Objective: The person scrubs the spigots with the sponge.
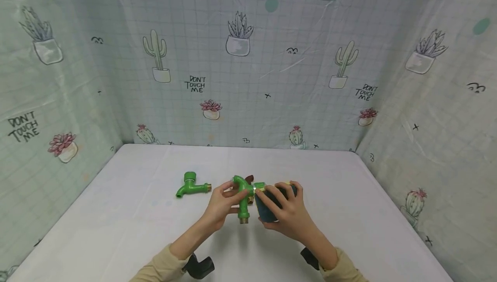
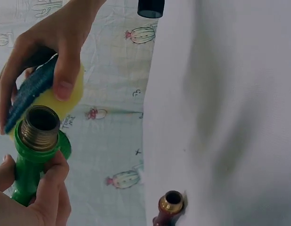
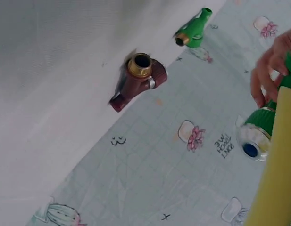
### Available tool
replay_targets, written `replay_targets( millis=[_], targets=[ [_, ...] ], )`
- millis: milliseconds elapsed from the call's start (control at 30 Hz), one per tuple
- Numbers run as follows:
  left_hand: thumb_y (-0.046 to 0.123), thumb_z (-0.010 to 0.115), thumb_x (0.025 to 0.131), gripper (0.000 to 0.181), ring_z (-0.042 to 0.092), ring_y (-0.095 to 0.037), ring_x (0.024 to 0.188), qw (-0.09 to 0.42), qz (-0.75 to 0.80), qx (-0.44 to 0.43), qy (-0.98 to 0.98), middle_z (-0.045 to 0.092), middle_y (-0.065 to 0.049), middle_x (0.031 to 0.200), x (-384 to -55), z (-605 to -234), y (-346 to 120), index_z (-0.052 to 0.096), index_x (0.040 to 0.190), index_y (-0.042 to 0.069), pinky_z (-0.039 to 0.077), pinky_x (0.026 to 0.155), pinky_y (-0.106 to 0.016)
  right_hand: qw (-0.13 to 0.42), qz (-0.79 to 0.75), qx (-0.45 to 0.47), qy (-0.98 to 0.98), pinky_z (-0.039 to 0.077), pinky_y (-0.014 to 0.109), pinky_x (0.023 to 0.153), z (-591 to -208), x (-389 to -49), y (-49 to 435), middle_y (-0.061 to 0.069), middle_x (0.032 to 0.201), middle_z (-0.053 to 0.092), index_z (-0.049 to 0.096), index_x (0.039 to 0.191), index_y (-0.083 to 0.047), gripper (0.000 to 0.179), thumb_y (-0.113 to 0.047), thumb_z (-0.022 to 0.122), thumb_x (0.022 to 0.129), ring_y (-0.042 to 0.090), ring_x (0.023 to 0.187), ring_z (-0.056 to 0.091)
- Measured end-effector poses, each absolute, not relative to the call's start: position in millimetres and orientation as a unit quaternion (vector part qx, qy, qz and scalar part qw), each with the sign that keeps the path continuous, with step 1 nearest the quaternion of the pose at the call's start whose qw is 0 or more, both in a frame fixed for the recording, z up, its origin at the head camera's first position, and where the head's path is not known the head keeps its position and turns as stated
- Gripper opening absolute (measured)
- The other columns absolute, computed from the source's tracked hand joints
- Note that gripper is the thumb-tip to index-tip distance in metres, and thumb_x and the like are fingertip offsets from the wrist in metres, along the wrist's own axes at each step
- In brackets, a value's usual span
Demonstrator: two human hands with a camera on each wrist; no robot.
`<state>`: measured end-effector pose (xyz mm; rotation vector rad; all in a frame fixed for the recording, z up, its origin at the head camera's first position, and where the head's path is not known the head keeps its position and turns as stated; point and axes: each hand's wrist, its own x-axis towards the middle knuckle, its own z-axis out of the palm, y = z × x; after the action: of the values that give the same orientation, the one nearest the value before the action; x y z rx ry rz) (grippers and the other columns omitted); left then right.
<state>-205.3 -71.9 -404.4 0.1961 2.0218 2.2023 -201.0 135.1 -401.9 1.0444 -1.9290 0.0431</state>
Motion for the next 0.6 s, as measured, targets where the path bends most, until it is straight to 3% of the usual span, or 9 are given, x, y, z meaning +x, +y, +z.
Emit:
replay_targets(
  millis=[100,200,367,467,600],
  targets=[
    [0.020,0.064,0.082,0.047,0.066,-0.025,0.085,0.066,0.720,0.083,0.686,0.060,-0.020,0.107,-203.5,-403.0,-71.0,0.050,0.122,-0.001,0.056,0.066,-0.036,0.448,0.018,0.400,-0.799,0.030,0.050,0.078,-403.5,-200.6,134.6,0.006,0.109,0.053,0.052,0.124,-0.017,0.087,-0.052,0.080,0.049,0.026,0.096,0.041],
    [0.017,0.066,0.081,0.047,0.067,-0.022,0.079,0.073,0.698,0.112,0.704,0.059,-0.018,0.102,-199.9,-402.3,-70.1,0.051,0.120,-0.002,0.056,0.065,-0.035,0.427,0.060,0.376,-0.820,0.031,0.046,0.075,-402.9,-202.0,134.8,0.006,0.108,0.052,0.053,0.124,-0.018,0.076,-0.051,0.073,0.059,0.025,0.094,0.041],
    [0.011,0.066,0.079,0.044,0.067,-0.021,0.076,0.072,0.679,0.140,0.717,0.055,-0.015,0.096,-194.5,-402.7,-66.8,0.052,0.118,-0.003,0.056,0.063,-0.034,0.387,0.142,0.325,-0.851,0.032,0.040,0.069,-398.9,-210.8,136.7,0.007,0.106,0.052,0.054,0.122,-0.016,0.063,-0.061,0.048,0.079,0.024,0.091,0.040],
    [0.006,0.066,0.078,0.041,0.066,-0.023,0.076,0.067,0.670,0.141,0.726,0.054,-0.015,0.094,-191.1,-404.6,-64.3,0.053,0.115,-0.004,0.056,0.062,-0.033,0.371,0.189,0.298,-0.859,0.031,0.038,0.067,-395.2,-215.0,137.8,0.009,0.107,0.052,0.053,0.123,-0.015,0.067,-0.065,0.039,0.081,0.025,0.092,0.040],
    [0.005,0.067,0.077,0.036,0.066,-0.024,0.075,0.055,0.671,0.126,0.729,0.053,-0.015,0.092,-188.7,-406.1,-62.8,0.056,0.110,-0.004,0.056,0.061,-0.033,0.344,0.210,0.300,-0.864,0.031,0.038,0.069,-393.3,-213.0,136.0,0.009,0.111,0.051,0.049,0.127,-0.017,0.065,-0.063,0.044,0.081,0.024,0.094,0.039]
  ],
)
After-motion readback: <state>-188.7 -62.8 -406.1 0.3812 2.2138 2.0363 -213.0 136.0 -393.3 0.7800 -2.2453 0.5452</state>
